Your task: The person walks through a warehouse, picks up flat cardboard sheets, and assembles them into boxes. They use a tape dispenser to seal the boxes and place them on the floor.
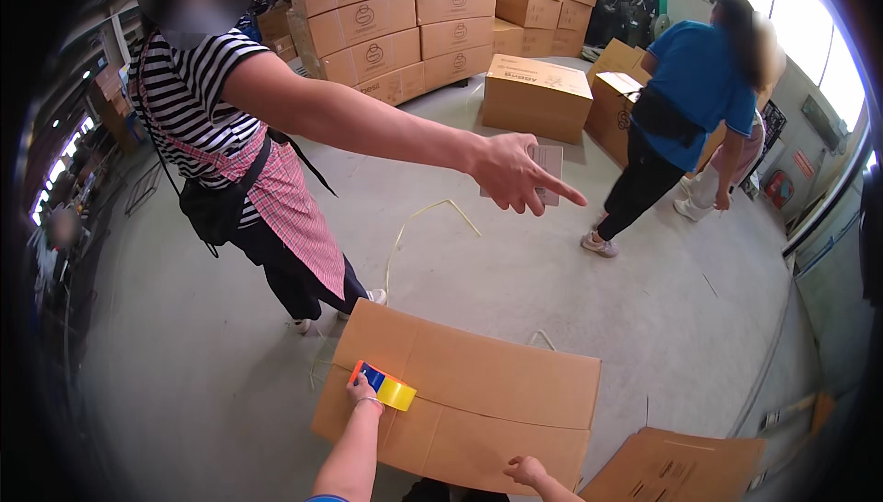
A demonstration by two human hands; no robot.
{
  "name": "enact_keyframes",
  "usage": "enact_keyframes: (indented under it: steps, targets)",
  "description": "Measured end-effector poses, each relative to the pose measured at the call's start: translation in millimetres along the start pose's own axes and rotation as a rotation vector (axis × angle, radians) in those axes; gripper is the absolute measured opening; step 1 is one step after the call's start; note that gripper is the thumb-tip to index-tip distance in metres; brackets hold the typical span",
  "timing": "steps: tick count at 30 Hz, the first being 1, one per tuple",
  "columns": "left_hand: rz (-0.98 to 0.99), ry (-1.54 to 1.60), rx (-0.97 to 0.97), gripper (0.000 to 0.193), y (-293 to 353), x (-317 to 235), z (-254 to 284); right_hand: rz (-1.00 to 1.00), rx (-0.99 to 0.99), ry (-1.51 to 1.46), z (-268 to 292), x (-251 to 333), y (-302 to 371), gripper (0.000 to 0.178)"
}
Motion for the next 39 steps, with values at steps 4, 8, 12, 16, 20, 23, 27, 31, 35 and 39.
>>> enact_keyframes:
  steps: [4,8,12,16,20,23,27,31,35,39]
  targets:
    - [0.002,0.045,-0.010,0.045,4,6,-3,0.074,-0.025,0.026,8,17,0,0.049]
    - [-0.002,0.025,-0.048,0.047,1,16,-4,0.069,0.019,-0.030,12,38,-7,0.049]
    - [-0.021,-0.056,-0.063,0.053,-5,18,-6,0.107,-0.014,-0.053,10,66,-18,0.048]
    - [-0.007,-0.038,-0.076,0.057,-1,11,3,0.118,0.036,-0.067,14,93,-13,0.048]
    - [-0.026,-0.008,-0.052,0.049,6,1,1,0.151,0.006,-0.033,19,99,-14,0.048]
    - [-0.026,0.068,0.017,0.042,15,-12,-9,0.181,-0.020,-0.063,25,103,-11,0.047]
    - [-0.011,0.111,-0.041,0.050,13,-4,1,0.218,0.017,-0.071,23,112,-23,0.044]
    - [0.008,0.022,-0.022,0.063,35,-14,-5,0.245,-0.160,-0.207,87,164,-19,0.042]
    - [0.073,0.258,0.007,0.070,10,16,-1,0.459,-0.357,-0.373,146,272,-24,0.047]
    - [0.188,0.410,0.020,0.073,14,31,-15,0.493,-0.300,-0.405,154,340,-61,0.053]
Point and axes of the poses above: each hand's wrist, its own y-axis away from the middle knuckle, its own z-axis out of the back of the hand, x = y × z, the point moved 10 cm from there along -y, towards the middle knuckle, and after that the axes turned 5 degrees about y, right-handed, at the moved point
